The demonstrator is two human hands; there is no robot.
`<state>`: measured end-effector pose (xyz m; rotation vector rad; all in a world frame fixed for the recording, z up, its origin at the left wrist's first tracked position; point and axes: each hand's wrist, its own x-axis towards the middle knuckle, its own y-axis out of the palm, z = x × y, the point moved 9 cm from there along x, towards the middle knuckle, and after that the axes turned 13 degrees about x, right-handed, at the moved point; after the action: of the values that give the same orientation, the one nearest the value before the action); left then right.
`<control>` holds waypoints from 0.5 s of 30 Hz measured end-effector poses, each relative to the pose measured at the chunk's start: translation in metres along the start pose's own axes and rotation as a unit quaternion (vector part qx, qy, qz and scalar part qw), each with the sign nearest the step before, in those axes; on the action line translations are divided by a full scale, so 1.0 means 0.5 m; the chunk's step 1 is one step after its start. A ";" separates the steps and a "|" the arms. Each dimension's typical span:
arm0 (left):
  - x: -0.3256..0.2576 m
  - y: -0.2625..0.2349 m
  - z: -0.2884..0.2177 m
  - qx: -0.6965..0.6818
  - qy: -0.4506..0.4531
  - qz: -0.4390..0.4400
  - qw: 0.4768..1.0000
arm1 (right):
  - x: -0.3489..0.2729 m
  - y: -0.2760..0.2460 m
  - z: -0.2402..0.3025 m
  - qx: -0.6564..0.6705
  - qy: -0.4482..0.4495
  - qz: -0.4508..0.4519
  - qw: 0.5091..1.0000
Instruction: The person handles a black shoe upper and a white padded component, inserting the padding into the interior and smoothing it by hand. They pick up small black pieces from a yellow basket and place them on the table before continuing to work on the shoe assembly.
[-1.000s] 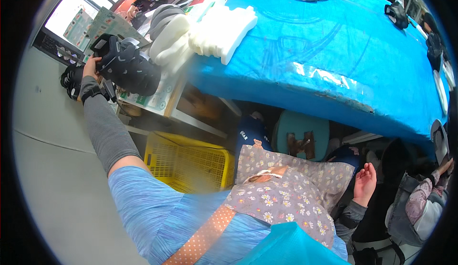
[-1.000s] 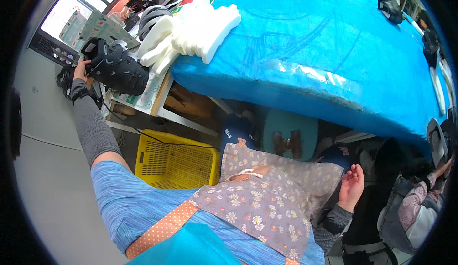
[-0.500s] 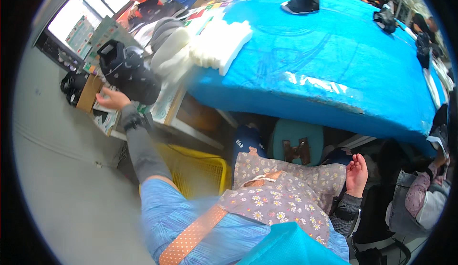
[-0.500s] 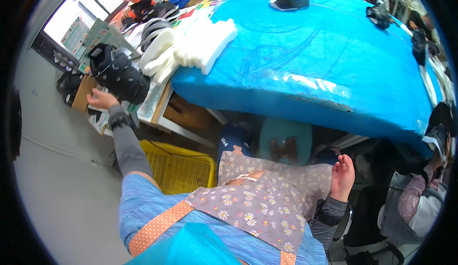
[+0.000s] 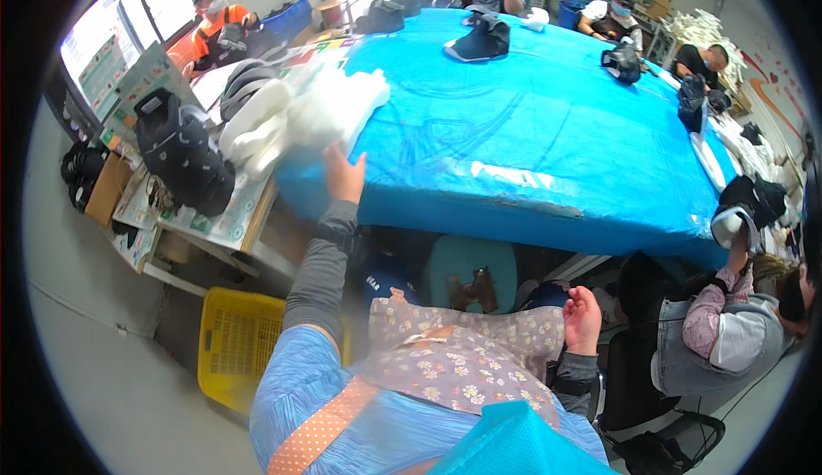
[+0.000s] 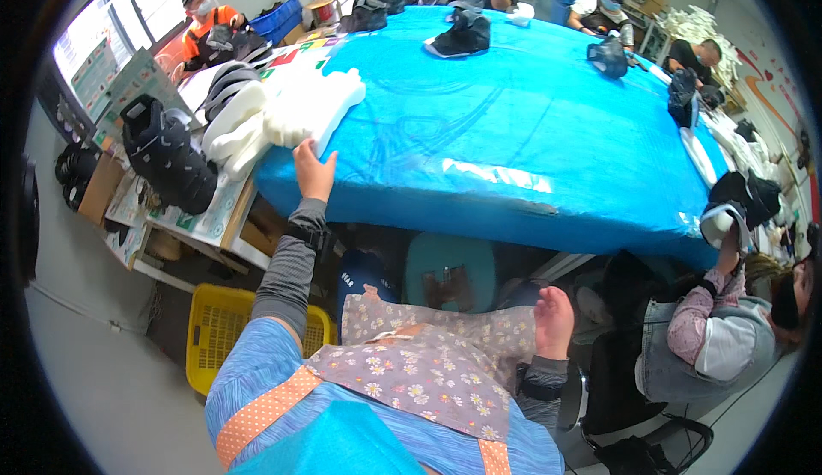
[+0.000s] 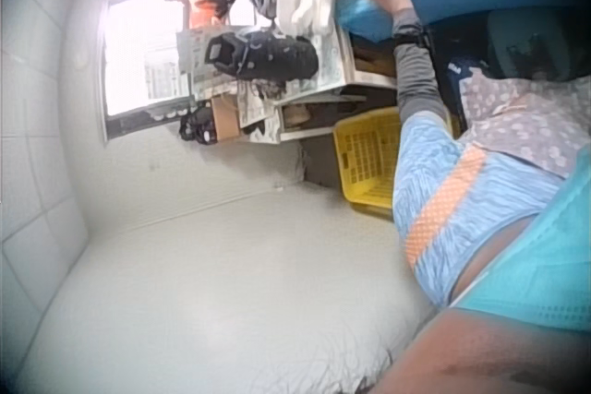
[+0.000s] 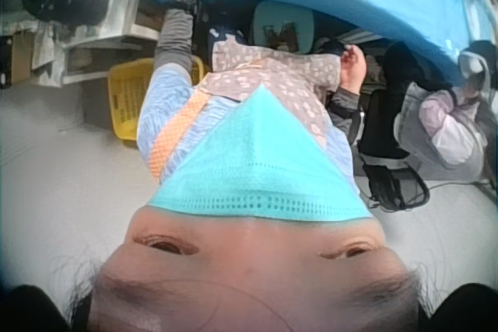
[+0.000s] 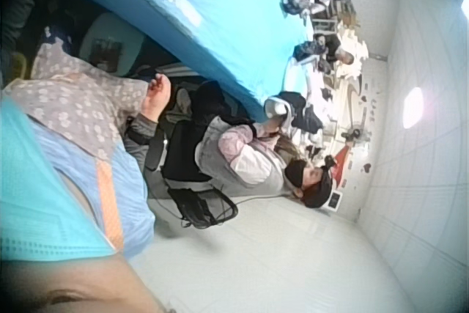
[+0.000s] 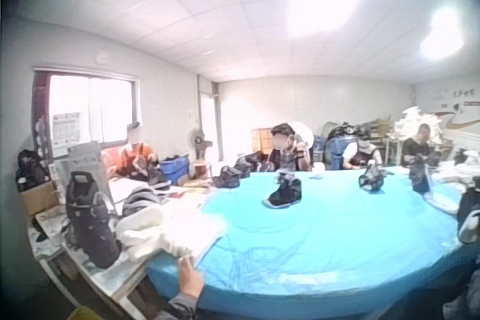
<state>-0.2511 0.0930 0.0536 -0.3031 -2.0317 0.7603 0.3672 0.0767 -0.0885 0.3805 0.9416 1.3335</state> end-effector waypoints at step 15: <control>-0.082 -0.069 -0.211 -0.211 -0.008 0.029 0.977 | -0.036 0.432 -0.111 -0.298 -0.134 0.330 0.886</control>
<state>-0.1383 0.0881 0.0882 -0.6010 -2.1969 0.3577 0.1858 0.0975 0.0403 0.4035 0.1179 2.0430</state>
